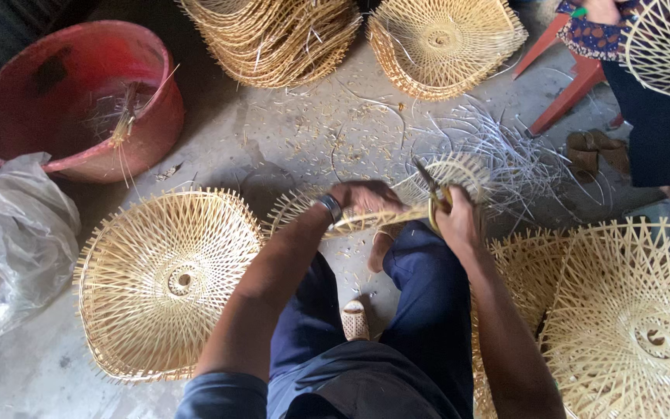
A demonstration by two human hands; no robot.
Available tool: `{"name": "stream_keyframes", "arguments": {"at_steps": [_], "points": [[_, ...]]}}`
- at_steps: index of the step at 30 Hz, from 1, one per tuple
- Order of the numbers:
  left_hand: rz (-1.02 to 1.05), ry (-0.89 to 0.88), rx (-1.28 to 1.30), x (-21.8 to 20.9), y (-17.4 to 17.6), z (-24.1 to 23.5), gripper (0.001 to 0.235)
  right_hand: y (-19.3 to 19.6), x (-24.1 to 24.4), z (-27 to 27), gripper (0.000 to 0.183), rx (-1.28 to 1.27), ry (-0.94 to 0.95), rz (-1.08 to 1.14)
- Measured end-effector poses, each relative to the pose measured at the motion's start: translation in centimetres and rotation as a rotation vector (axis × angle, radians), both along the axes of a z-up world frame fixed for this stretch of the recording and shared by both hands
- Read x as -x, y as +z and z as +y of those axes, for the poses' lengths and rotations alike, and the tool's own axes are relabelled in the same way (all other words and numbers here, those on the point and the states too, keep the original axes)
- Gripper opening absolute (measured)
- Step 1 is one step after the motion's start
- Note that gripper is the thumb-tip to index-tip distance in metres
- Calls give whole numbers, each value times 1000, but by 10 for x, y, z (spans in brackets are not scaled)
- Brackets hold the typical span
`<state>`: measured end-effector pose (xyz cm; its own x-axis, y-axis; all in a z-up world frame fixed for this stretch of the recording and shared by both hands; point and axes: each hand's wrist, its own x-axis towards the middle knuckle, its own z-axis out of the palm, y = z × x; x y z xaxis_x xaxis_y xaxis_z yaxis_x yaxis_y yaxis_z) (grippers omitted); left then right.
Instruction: The person sits on the floor and uses a small knife to trim and shape the rim of a large woven basket. They rotate the basket and repeatedly cut the protruding bamboo strips along the edge.
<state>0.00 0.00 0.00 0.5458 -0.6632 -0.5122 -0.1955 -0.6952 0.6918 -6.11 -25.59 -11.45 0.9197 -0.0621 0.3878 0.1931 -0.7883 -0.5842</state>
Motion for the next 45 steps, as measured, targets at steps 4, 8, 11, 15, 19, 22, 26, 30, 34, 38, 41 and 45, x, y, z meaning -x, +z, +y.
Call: {"name": "stream_keyframes", "arguments": {"at_steps": [4, 8, 11, 15, 19, 22, 26, 30, 34, 38, 41, 45], "points": [[-66, -43, 38, 10, 69, 16, 87, 108, 19, 29, 25, -31, 7, -80], [101, 26, 104, 43, 132, 38, 88, 177, 65, 39, 26, -78, 26, -251], [186, 15, 163, 64, 160, 60, 88, 189, 124, 39, 29, -134, 12, -260], [-6, 57, -100, 51, 147, 57, 84, 173, 200, 36, 17, 21, 46, -401], [-393, -213, -408, 24, 59, 43, 74, 141, 253, 44, 29, -118, 212, -492], [-402, -354, -342, 18, -37, 14, 66, 117, 279, 47, 27, -61, 258, -607], [-362, -431, -407, 20, -119, -12, 62, 100, 303, 45, 23, -80, 362, -522], [-210, -177, -506, 53, -132, -21, 72, 88, 304, 43, 26, -84, 380, -532], [-239, -42, -644, 76, -111, -24, 94, 84, 305, 37, 29, -93, 356, -502], [-130, 143, -532, 81, -116, -15, 115, 80, 309, 36, 31, -101, 327, -481], [-51, 234, -476, 73, -150, -7, 123, 76, 311, 38, 32, -148, 306, -434], [-89, 399, -263, 60, -192, -3, 130, 75, 316, 35, 38, -205, 255, -292]]}}
